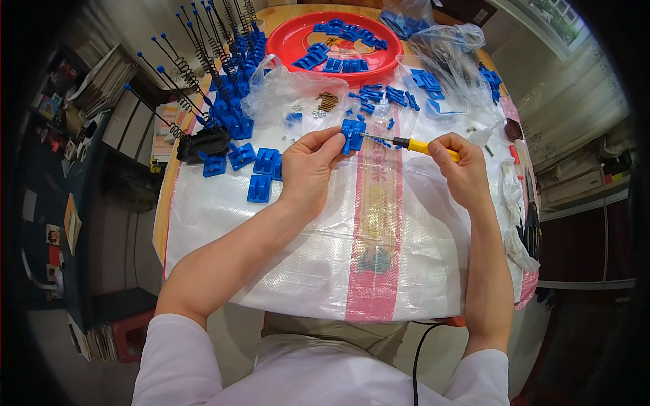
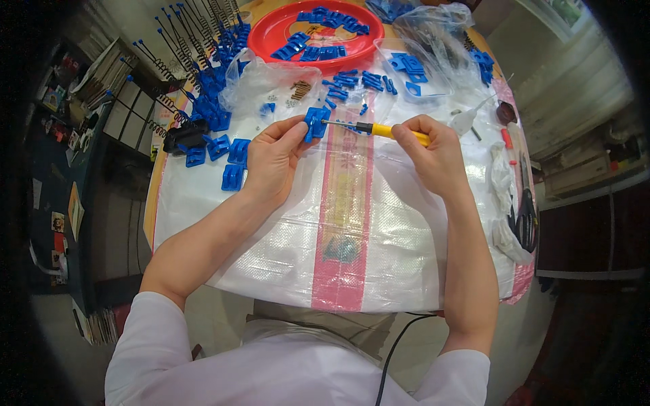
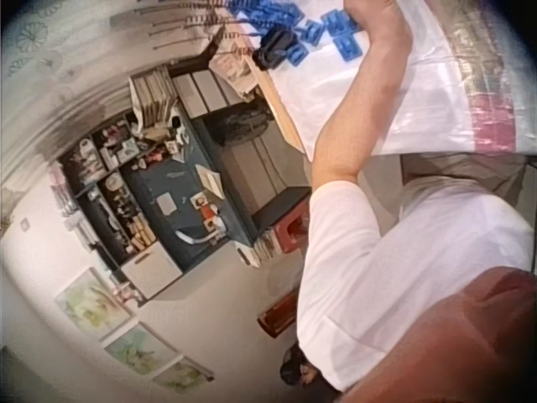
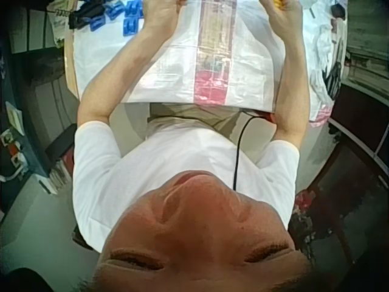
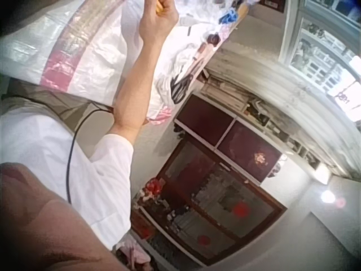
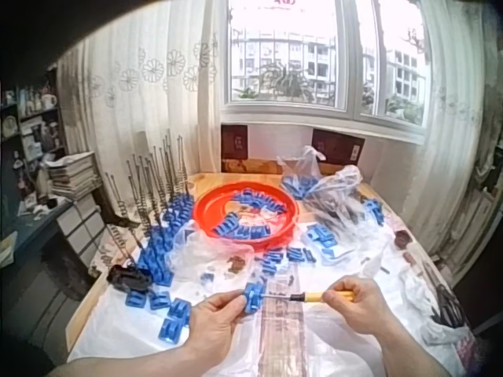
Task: Assembling blue plastic fixture components by inserting metal pins and using a screwdriver.
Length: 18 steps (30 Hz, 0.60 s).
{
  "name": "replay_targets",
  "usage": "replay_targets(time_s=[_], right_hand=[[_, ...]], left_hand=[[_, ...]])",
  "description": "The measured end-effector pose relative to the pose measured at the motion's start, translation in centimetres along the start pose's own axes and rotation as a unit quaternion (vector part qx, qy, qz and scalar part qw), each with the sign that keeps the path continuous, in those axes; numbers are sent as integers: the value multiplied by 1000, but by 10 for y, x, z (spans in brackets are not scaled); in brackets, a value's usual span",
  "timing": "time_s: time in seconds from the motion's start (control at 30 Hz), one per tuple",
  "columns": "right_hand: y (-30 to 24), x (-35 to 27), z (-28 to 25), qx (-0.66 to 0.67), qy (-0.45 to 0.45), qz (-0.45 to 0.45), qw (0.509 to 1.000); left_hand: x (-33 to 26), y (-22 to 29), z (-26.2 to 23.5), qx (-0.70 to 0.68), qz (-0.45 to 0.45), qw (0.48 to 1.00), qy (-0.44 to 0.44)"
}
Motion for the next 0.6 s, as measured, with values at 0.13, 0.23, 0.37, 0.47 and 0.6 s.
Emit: replay_targets(time_s=[0.13,0.23,0.37,0.47,0.6], right_hand=[[-9,-3,4,16,22,-59,998],[-5,-3,5,51,21,-85,995],[-4,-3,4,24,-1,-50,998],[1,-1,2,0,-29,-18,999],[-8,-4,6,17,-22,-32,999]], left_hand=[[0,0,0,-1,-5,1000,0],[0,-1,0,1,-3,1000,2],[1,-1,-1,8,2,1000,19],[1,-1,-1,4,3,1000,15],[1,-1,-1,6,3,1000,11]])
Point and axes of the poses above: each hand's wrist, its own x-axis towards the middle knuckle, its own z-axis out of the palm, y = z × x, the point moved 5 cm from there along x, towards the middle knuckle, and after that the axes turned 1 degree about -x, right-handed, at the moved point
